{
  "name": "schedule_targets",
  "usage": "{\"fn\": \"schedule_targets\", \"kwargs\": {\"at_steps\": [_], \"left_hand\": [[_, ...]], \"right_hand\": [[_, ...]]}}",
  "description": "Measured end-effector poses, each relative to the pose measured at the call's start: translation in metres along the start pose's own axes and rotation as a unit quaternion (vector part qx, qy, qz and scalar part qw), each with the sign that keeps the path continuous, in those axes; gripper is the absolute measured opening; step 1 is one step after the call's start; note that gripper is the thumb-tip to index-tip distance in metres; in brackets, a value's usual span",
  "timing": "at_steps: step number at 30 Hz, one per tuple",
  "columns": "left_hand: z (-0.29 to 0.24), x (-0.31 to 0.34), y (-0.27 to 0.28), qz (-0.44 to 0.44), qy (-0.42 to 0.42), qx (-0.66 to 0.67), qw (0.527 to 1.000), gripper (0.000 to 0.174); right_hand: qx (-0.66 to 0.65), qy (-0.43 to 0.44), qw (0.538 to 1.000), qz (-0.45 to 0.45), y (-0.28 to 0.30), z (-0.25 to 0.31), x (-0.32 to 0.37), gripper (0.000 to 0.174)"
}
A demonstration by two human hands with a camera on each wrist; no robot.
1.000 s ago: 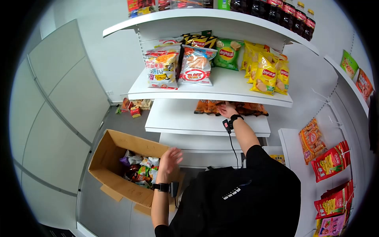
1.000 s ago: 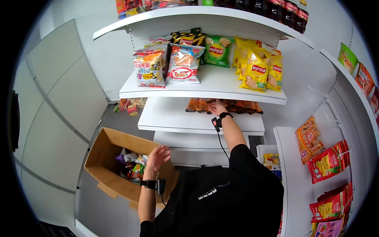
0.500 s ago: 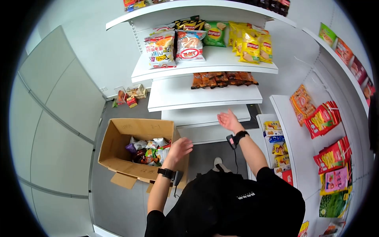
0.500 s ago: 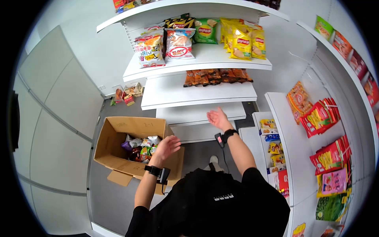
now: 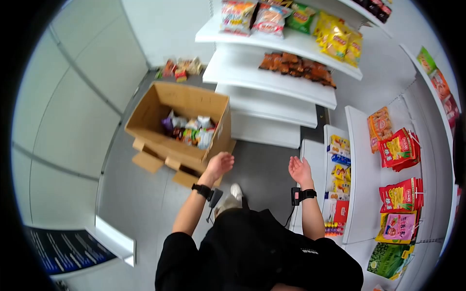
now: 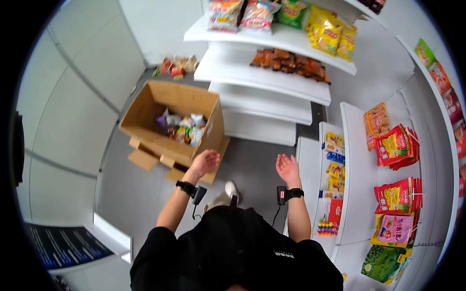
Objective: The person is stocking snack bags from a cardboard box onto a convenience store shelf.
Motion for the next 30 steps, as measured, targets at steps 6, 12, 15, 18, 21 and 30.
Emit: {"fn": "schedule_targets", "kwargs": {"at_steps": [6,12,15,18,21,30], "left_hand": [[0.081,0.064,0.046,-0.051,0.070,-0.044,0.995,0.027],[0.073,0.083,0.104,-0.097,0.036,-0.028,0.994,0.027],[0.041,0.089,0.118,-0.105,0.005,0.000,0.994,0.028],[0.006,0.090,0.144,-0.105,-0.037,0.030,0.993,0.029],[-0.038,0.085,0.184,-0.144,-0.063,0.044,0.987,0.028],[-0.192,0.039,0.303,-0.149,-0.115,0.047,0.981,0.038]], "right_hand": [[-0.071,-0.035,0.995,-0.064,0.099,-0.063,0.063,0.034],[-0.041,-0.047,0.995,-0.074,0.098,-0.088,0.085,0.028],[-0.018,-0.052,0.997,-0.056,0.062,-0.093,0.059,0.028],[0.021,-0.076,0.997,-0.020,0.008,-0.111,0.028,0.029],[0.049,-0.089,0.995,0.013,-0.064,-0.140,-0.013,0.030],[0.125,-0.138,0.978,0.095,-0.259,-0.238,-0.106,0.035]]}}
Point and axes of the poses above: each hand's wrist, its own x-axis away from the middle knuckle, its own y-axis out of the back of the hand, z = x × y, the point moved 9 cm from there along -x, towards the middle knuckle, and after that the axes turned 2 degrees about x, right-handed, at the moved point
